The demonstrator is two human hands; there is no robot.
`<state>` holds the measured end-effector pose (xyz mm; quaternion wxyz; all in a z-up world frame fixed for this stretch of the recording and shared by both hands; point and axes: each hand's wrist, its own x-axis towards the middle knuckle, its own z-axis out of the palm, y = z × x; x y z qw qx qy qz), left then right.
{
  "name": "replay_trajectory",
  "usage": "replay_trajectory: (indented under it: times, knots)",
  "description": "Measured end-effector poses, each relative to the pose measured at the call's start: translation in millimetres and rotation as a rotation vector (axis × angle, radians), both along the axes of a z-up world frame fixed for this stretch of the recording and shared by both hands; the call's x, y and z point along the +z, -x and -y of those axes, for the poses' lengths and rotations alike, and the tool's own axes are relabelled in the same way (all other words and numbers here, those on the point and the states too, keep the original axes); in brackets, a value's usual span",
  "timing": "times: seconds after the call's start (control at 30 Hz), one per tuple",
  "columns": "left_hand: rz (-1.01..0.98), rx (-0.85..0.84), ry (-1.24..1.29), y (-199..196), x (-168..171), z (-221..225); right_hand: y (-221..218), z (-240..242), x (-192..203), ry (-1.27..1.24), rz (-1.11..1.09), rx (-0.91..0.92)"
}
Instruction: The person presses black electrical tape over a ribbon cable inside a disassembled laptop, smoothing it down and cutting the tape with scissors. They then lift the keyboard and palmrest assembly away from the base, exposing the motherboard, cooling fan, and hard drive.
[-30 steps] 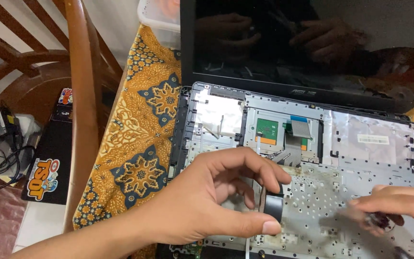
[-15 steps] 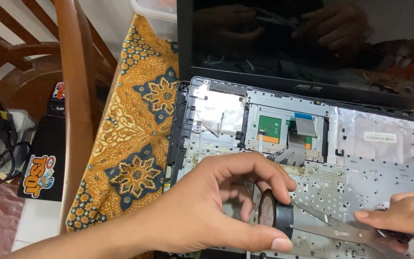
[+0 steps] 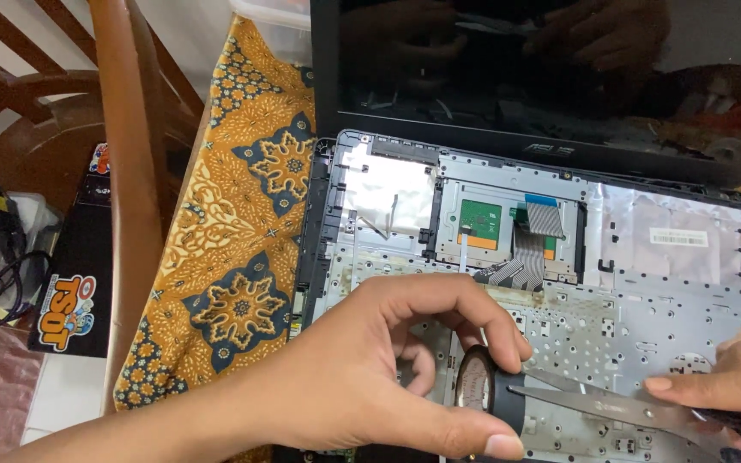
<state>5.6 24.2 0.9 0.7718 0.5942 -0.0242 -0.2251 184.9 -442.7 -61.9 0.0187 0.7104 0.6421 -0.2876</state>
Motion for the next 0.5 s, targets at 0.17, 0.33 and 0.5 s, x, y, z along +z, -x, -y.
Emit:
replay_trajectory:
  times: [0.17,0.33,0.5]
  knots:
    - [-0.019,0.012,-0.01,1,2,0,-6,13,-7,0.087,-0.038,0.022]
    - [-0.029,0.021,-0.017,2,4,0,-7,25,-23,0.152,0.116,-0.047]
    - [-0.021,0.001,-0.033,2,3,0,-9,-20,9,0.224,-0.228,-0.016]
